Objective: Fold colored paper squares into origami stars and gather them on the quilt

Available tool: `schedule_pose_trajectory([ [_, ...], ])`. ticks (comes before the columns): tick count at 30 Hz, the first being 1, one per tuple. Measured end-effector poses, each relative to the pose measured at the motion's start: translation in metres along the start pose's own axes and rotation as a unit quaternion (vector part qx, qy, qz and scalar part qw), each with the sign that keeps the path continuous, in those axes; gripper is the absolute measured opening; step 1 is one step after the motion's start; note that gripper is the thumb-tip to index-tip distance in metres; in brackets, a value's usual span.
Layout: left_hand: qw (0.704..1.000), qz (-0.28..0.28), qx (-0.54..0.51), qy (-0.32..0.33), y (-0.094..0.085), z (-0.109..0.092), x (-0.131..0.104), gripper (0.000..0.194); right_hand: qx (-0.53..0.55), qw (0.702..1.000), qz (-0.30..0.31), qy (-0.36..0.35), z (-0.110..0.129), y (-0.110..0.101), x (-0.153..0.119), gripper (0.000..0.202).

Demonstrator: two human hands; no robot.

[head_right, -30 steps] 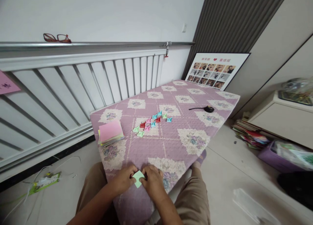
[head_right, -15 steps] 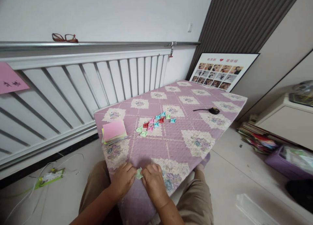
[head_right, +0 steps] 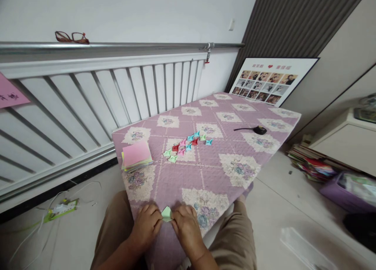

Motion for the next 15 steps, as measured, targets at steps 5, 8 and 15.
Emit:
schedule_pose_trajectory([
  [5,0.996,-0.037,-0.045,-0.071,-0.012,0.005,0.001,0.015,-0.003,0.998,0.005,0.062,-0.006,-0.005,0.004,0.008],
  [8,0.995,-0.039,-0.035,-0.083,-0.013,0.005,0.004,0.014,-0.035,0.995,-0.012,0.091,-0.008,-0.006,0.005,0.011],
  [15,0.995,-0.027,0.004,-0.099,-0.011,0.007,0.009,0.015,-0.063,0.991,-0.046,0.108,-0.007,-0.01,0.006,0.015],
])
Point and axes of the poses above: each hand's wrist, its own x-axis towards the middle knuckle, its own y-axis out of the palm, z = x × y, the point moved 8 cm from there along x, towards the middle knuckle, and after that the axes turned 10 degrees about -x, right-handed, at the moved point
